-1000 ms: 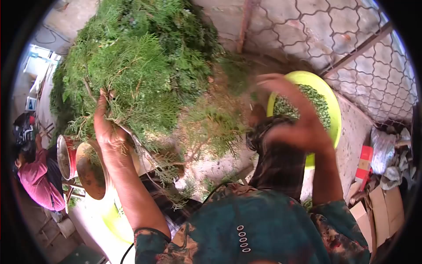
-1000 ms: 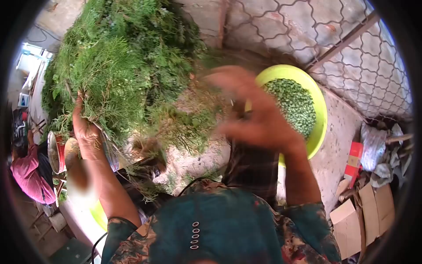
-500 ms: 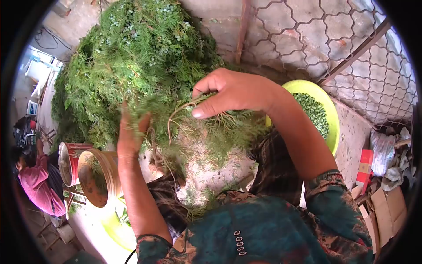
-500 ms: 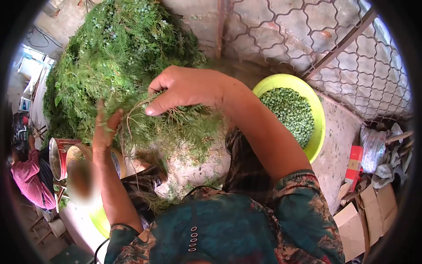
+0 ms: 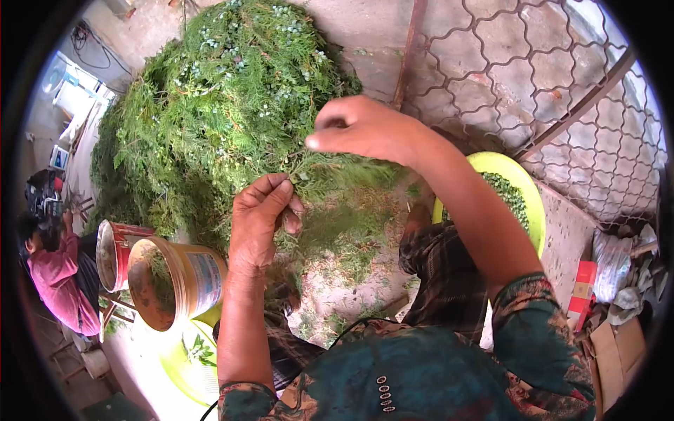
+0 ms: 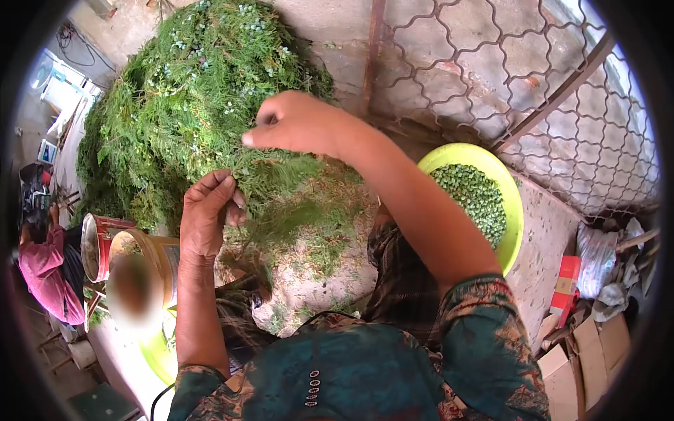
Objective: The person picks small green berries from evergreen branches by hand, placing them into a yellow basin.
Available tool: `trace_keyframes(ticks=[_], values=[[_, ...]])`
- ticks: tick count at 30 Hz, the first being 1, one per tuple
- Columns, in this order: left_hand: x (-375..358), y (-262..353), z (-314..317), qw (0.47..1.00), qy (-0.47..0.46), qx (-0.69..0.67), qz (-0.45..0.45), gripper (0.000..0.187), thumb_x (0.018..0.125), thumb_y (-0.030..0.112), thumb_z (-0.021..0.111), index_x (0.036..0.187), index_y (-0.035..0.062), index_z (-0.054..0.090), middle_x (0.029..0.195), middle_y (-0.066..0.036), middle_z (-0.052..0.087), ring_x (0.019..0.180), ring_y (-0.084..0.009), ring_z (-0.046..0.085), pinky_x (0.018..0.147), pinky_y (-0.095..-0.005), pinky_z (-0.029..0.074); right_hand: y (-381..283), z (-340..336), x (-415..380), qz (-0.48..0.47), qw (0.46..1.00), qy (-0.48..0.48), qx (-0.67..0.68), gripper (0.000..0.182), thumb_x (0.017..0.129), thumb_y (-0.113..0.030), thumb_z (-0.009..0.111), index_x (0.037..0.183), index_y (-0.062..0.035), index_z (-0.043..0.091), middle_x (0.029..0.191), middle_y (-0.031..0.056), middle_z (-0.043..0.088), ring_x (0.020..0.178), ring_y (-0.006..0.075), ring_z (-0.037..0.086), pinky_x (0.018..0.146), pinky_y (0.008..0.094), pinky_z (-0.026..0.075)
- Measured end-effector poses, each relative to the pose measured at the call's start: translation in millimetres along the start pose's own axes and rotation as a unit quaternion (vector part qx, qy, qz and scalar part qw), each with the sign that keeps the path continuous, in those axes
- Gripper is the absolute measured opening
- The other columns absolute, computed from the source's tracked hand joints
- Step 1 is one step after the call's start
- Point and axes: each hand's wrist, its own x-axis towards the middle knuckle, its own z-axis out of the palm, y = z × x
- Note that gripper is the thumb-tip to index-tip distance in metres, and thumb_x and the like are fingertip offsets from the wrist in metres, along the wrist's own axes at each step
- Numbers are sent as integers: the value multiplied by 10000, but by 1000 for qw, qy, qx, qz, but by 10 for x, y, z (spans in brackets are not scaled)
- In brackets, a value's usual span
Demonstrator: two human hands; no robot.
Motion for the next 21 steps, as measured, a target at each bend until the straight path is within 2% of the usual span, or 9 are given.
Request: trace_keyframes(ticks=[1,2,3,7,9,12,16,19,21], values=[[9,-8,5,1000,3,-3,1,152,879,107,542,961,-20,557,676,-59,581,452,-100,485,456,-218,416,-22,35,-67,-1,1000,-4,-2,359,814,-321,641,946,12,611,773,36,582,719,95,504,637,262,426],[14,-17,9,999,29,-34,-8,162,872,121,550,981,1,548,654,-43,563,434,-88,440,449,-224,413,-69,93,-168,-65,982,178,5,303,803,-279,651,900,6,619,759,63,597,671,105,517,579,275,423],[18,-23,11,996,54,-64,-16,177,865,134,558,1001,23,539,633,-27,545,415,-76,394,441,-230,409,-119,167,-266,-128,927,353,12,248,791,-237,660,854,0,628,745,91,612,622,115,531,521,288,419],[15,-16,50,988,75,-128,-31,221,871,146,551,1030,-2,509,650,-30,519,428,-77,368,462,-238,409,-136,668,-516,-138,949,219,181,175,819,-169,632,843,0,591,613,20,543,530,71,496,450,241,391],[2,-20,109,984,53,-166,-33,228,868,158,555,1038,16,502,649,-19,499,435,-69,344,465,-246,408,-58,824,-487,45,926,160,340,224,847,-204,610,882,15,580,585,7,513,488,63,468,425,224,373],[-42,0,142,983,37,-176,-41,201,866,157,556,1019,32,518,638,-12,491,428,-68,347,459,-251,404,68,808,-370,48,889,119,439,259,873,-224,582,915,31,573,586,0,499,445,58,434,398,211,340],[-73,17,160,983,16,-178,-29,175,866,153,551,1002,44,534,620,-10,486,414,-72,341,448,-253,396,101,760,-302,3,880,75,469,276,880,-244,582,950,23,571,673,-3,513,498,58,449,423,207,356],[-70,-1,142,984,14,-173,-42,184,864,152,552,1011,44,529,615,-10,487,407,-70,339,442,-255,389,124,792,-273,42,882,56,466,249,881,-235,582,932,9,575,665,-14,497,480,43,413,407,203,308],[-48,-12,97,982,5,-180,-49,194,860,151,556,1019,43,525,616,-10,489,402,-69,336,439,-256,385,111,806,-254,43,854,48,516,200,869,-216,587,876,-16,576,625,-30,464,480,29,394,402,198,270]])
